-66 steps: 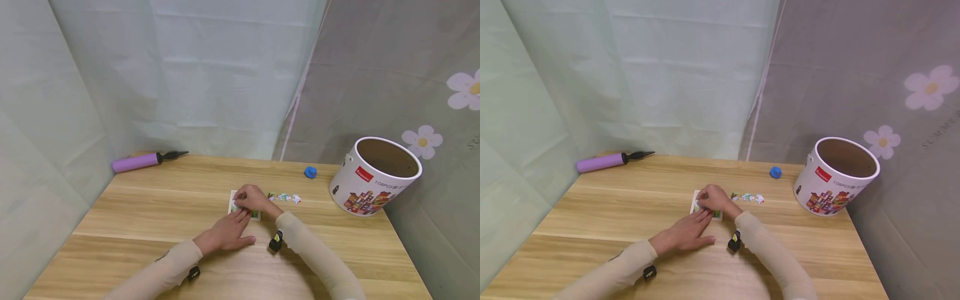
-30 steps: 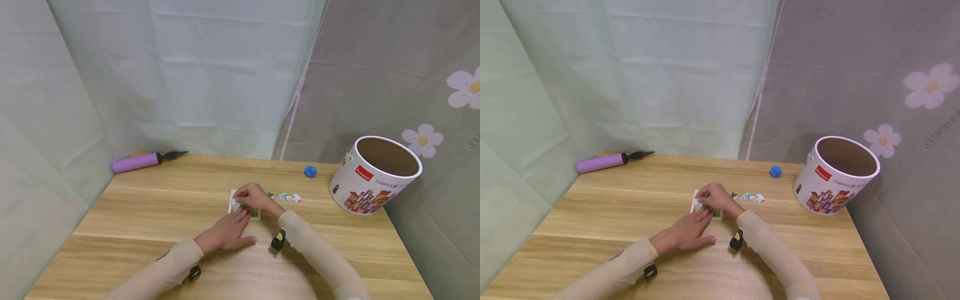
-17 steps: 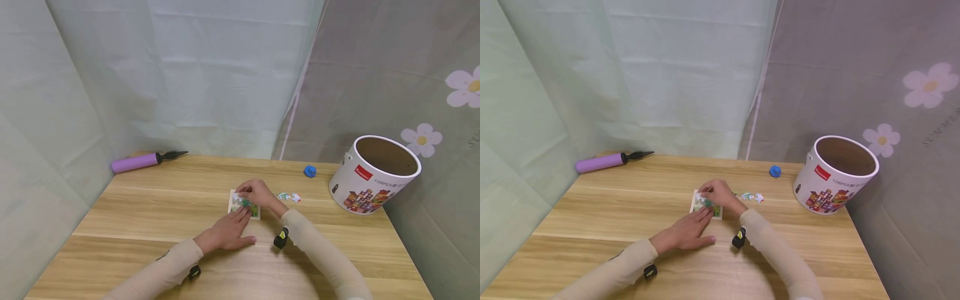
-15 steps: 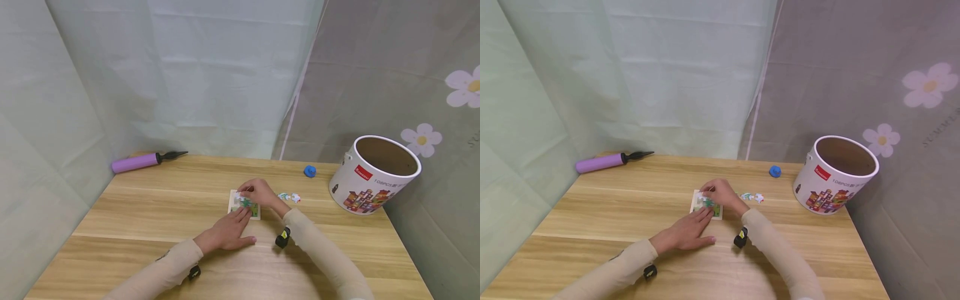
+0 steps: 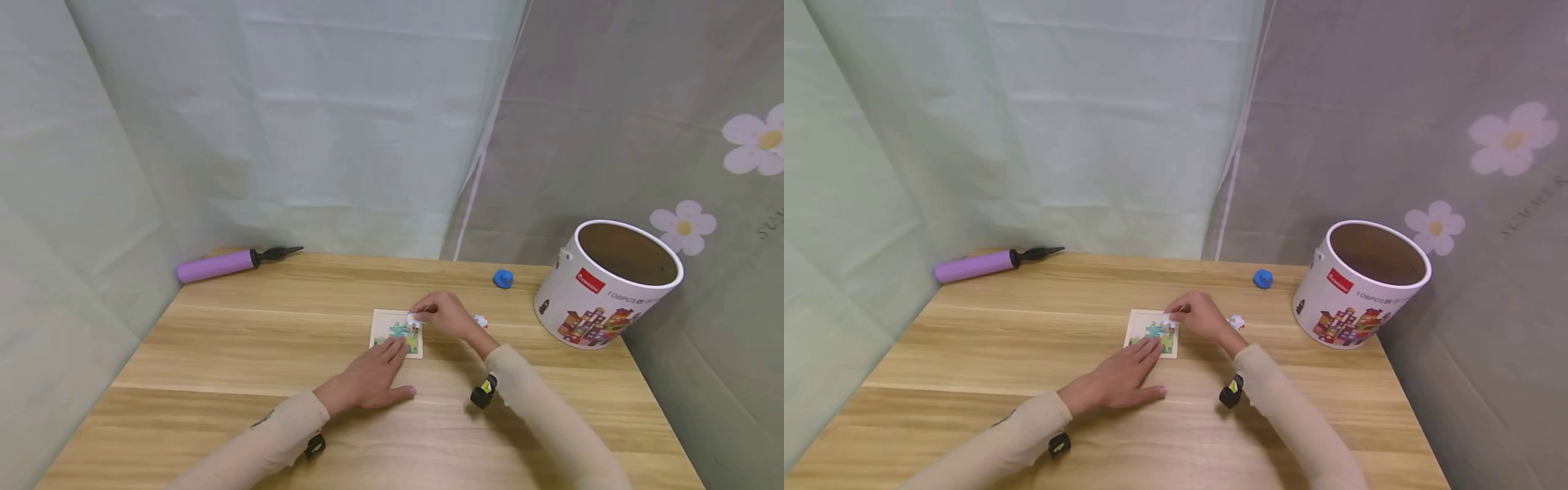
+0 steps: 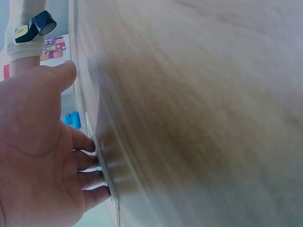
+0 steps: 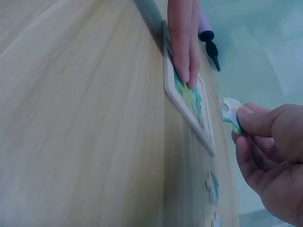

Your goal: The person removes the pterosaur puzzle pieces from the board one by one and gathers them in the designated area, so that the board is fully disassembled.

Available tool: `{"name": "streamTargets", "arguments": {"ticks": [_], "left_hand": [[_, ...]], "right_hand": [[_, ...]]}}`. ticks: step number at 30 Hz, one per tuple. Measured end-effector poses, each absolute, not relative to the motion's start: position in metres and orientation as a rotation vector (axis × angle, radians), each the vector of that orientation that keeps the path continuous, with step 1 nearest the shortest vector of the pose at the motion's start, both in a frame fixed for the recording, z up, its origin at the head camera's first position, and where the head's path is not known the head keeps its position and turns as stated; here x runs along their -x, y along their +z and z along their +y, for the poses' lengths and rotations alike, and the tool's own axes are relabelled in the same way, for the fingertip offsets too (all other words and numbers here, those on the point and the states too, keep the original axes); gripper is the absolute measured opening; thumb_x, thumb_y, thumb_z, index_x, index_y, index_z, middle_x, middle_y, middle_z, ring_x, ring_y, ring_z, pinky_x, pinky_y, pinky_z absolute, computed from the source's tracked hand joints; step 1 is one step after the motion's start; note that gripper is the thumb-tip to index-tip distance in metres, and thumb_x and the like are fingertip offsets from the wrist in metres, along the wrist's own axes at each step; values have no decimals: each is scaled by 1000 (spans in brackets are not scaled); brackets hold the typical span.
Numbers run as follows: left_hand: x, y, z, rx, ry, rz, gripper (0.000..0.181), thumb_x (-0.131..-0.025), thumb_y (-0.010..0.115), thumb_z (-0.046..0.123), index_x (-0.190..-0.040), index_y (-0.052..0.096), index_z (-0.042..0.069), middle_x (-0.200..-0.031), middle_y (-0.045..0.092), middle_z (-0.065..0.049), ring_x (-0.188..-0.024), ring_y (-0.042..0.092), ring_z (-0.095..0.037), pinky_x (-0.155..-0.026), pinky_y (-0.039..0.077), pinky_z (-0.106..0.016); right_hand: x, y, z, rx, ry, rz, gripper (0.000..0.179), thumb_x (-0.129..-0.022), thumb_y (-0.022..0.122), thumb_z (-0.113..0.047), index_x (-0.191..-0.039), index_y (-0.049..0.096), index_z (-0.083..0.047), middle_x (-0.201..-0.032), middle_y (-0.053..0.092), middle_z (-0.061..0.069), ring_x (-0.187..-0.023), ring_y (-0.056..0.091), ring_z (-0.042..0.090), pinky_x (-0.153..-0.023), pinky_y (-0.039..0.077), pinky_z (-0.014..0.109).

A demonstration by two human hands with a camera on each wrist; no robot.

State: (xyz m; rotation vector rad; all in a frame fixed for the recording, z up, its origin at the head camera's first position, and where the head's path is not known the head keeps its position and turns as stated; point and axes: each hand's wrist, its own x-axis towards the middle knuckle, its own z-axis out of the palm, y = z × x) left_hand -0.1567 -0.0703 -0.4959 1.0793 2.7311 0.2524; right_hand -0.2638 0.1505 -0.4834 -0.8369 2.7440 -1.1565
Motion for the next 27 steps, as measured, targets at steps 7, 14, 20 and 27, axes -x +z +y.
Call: {"name": "streamTargets", "arguments": {"ticks": [7, 14, 20, 27], "left_hand": [[156, -496, -71, -1085, 248, 2737, 86, -103, 43, 61, -156, 32, -6, -166, 25, -23, -154, 24, -38, -125, 24, -44], [156, -497, -72, -1083, 252, 2738, 86, -103, 44, 60, -156, 32, -6, -166, 25, -23, -154, 23, -38, -125, 24, -44], [157, -497, -71, -1090, 236, 2742, 85, -103, 43, 60, -156, 32, -6, -166, 25, -23, -154, 23, -38, -125, 23, -43], [157, -499, -72, -1098, 241, 2743, 86, -103, 45, 59, -157, 31, -6, -166, 24, -23, -154, 22, -39, -125, 23, -45]], "right_hand": [[259, -488, 169, 767, -1152, 2775, 10, -93, 76, -10, -99, 82, -13, -99, 78, 1, -92, 71, 16, -82, 60, 35], [253, -489, 184, 762, -1145, 2813, 8, -91, 77, -9, -96, 83, -12, -93, 77, 1, -86, 69, 13, -77, 58, 31], [247, -491, 195, 736, -1132, 2819, 8, -90, 78, -8, -94, 83, -12, -93, 77, 2, -82, 65, 9, -72, 55, 26], [243, -494, 201, 718, -1103, 2796, 9, -90, 78, -8, -95, 83, -12, -95, 77, 2, -78, 61, 7, -68, 52, 24]]}}
